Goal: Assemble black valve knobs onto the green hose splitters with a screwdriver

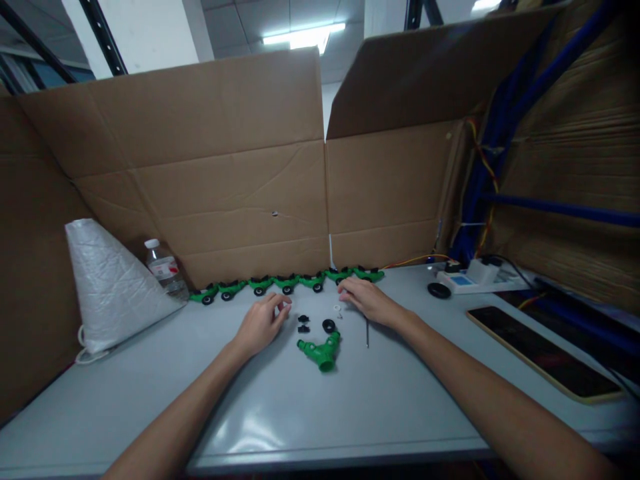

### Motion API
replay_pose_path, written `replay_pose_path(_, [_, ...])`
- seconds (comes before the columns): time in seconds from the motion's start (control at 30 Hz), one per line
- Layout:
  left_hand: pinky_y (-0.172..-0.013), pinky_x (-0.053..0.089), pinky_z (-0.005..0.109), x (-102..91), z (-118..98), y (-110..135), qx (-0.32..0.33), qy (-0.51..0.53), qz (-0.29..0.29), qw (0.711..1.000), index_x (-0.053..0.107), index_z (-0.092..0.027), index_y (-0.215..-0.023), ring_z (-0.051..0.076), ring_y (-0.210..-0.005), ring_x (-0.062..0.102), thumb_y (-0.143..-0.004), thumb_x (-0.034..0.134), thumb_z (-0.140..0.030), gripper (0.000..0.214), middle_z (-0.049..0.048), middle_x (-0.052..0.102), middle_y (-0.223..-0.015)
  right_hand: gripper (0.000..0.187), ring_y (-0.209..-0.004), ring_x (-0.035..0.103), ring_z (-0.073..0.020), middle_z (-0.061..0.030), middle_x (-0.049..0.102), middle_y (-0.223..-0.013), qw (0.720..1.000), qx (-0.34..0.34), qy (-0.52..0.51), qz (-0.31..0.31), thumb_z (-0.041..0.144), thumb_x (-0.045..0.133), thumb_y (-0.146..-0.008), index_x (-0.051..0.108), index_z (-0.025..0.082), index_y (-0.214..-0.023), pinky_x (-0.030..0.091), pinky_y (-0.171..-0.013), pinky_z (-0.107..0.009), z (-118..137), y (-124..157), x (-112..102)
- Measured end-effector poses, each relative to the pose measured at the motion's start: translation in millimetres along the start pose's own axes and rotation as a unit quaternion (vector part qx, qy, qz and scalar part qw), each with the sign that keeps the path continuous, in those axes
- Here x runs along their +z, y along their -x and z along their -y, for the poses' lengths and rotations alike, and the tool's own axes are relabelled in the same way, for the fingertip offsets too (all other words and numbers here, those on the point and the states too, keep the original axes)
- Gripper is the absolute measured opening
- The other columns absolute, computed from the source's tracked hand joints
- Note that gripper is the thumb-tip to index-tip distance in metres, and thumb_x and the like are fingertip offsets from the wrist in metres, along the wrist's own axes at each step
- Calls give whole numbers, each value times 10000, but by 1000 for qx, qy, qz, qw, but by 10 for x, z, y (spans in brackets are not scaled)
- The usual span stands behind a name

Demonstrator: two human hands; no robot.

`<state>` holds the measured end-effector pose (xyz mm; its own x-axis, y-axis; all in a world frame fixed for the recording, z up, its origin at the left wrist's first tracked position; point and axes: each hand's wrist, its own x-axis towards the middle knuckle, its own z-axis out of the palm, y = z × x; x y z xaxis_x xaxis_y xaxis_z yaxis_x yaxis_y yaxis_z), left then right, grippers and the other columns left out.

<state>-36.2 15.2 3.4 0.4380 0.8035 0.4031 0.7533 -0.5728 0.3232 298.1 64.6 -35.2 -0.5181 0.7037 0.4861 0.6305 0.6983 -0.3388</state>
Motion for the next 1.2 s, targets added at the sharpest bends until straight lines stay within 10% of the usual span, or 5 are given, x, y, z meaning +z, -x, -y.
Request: replay_pose_path(1.2, [-736, 481, 306, 14, 12, 36, 1, -10, 3, 1000, 696, -240, -1161, 183, -741, 641, -1071, 466, -428, 311, 59, 688, -1035, 177, -886, 603, -228, -64, 641, -901, 997, 47, 52, -11, 211, 490, -1029, 653, 202, -961, 427, -814, -321, 126, -5, -27])
